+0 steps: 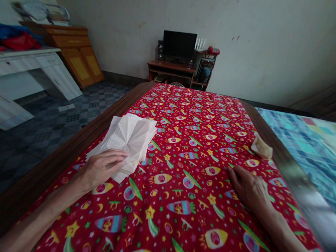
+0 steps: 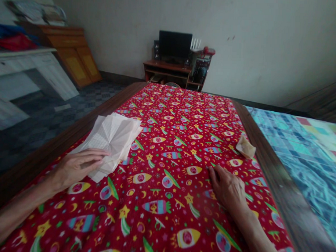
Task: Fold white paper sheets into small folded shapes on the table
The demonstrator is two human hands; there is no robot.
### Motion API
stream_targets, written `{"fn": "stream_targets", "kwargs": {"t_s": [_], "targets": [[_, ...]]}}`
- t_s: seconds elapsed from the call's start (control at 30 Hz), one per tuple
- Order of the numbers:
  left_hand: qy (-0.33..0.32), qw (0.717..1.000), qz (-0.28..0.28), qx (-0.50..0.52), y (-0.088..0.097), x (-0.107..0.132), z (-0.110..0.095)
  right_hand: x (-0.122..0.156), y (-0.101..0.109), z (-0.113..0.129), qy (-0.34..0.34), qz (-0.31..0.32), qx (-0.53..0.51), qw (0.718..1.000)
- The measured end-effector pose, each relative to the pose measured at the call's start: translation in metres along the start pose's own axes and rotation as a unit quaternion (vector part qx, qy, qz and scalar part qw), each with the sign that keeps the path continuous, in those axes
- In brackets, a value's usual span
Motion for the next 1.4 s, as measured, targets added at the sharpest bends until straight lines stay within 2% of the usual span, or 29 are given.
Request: {"fn": "stream_targets", "kwargs": {"t_s": [0.13,0.2,0.37,0.53,0.67,0.77,0.93,1.1,1.23,1.4], "targets": [[-0.043,0.996,-0.029,-0.073,0.009,-0.009,-0.029,0.000,0.002,0.000,0.001,-0.011,0.000,1.000],[-0.084,0.992,-0.003,-0.092,0.000,-0.018,-0.056,0.000,0.005,0.003,0.011,-0.027,-0.002,1.000],[-0.141,0.983,0.101,-0.063,-0.062,-0.038,-0.114,0.008,0.025,0.034,0.069,-0.079,-0.093,0.990],[-0.198,0.964,0.171,-0.041,-0.125,-0.041,-0.136,0.023,0.050,0.082,0.161,-0.131,-0.159,0.965],[-0.232,0.951,0.203,-0.030,-0.155,-0.035,-0.142,0.029,0.046,0.106,0.222,-0.102,-0.149,0.958],[-0.226,0.950,0.216,-0.004,-0.163,-0.034,-0.146,0.031,0.043,0.109,0.252,-0.088,-0.176,0.948],[-0.182,0.949,0.239,0.093,-0.150,-0.033,-0.140,0.033,0.051,0.101,0.258,-0.111,-0.210,0.936],[-0.152,0.942,0.296,0.052,-0.140,-0.014,-0.106,0.035,0.058,0.088,0.245,-0.131,-0.237,0.931],[-0.116,0.961,0.252,0.020,-0.136,-0.014,-0.081,0.043,0.057,0.081,0.245,-0.102,-0.288,0.920],[-0.153,0.956,0.249,0.014,-0.147,-0.020,-0.082,0.054,0.053,0.081,0.252,-0.062,-0.299,0.918]]}}
Point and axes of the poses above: each hand's wrist, its own x-axis away from the middle knuckle, its own y-axis out of the back of the hand, z = x × y, the point moved 8 cm from there along -x, towards the middle knuckle, and after that the axes turned 15 degrees about x, right-handed, at the moved point
